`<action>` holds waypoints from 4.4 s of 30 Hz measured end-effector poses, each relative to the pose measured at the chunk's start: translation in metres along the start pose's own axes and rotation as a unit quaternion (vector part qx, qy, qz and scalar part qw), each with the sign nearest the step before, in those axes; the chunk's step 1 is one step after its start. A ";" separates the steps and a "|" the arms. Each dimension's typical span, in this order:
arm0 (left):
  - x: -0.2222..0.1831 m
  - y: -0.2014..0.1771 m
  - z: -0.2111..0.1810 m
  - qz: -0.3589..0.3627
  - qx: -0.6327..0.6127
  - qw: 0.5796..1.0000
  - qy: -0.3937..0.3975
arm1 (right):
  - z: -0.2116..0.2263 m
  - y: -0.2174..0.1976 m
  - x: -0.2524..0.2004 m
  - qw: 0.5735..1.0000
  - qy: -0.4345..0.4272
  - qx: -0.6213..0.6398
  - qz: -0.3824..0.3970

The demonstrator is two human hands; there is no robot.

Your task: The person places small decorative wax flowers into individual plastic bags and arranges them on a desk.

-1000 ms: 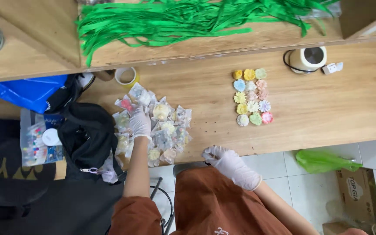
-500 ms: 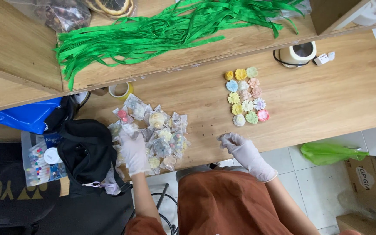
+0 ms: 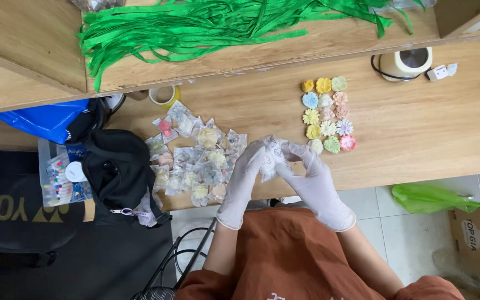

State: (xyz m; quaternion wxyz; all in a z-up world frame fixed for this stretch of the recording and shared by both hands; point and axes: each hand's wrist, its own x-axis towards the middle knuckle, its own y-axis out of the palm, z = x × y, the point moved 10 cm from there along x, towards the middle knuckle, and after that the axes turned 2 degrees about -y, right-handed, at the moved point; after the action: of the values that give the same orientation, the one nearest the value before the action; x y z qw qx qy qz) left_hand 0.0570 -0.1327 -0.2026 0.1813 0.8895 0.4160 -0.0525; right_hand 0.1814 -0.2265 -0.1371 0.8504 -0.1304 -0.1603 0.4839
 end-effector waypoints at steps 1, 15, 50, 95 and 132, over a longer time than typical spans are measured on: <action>0.002 0.006 0.001 0.001 0.001 1.000 0.000 | 0.009 -0.001 0.002 1.000 0.000 0.001 -0.001; 0.009 0.028 0.043 -0.033 0.067 0.997 0.030 | -0.007 -0.014 -0.005 0.960 -0.064 -0.265 -0.063; 0.026 -0.016 0.089 -0.080 -0.093 0.988 -0.095 | -0.028 -0.020 0.037 0.989 0.035 -0.126 -0.073; -0.046 0.037 -0.122 -0.035 0.214 0.937 0.272 | -0.081 0.106 -0.028 0.695 0.297 0.607 0.248; -0.039 -0.111 0.041 -0.374 -0.263 0.886 -0.072 | -0.328 0.047 0.232 0.931 -0.091 -0.310 0.171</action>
State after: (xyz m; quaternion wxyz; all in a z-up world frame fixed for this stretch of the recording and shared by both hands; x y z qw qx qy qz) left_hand -0.0498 -0.1110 -0.2623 0.4050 0.5812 0.7025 -0.0686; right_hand 0.3869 -0.0239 -0.4204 0.6535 -0.3680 -0.3545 0.5584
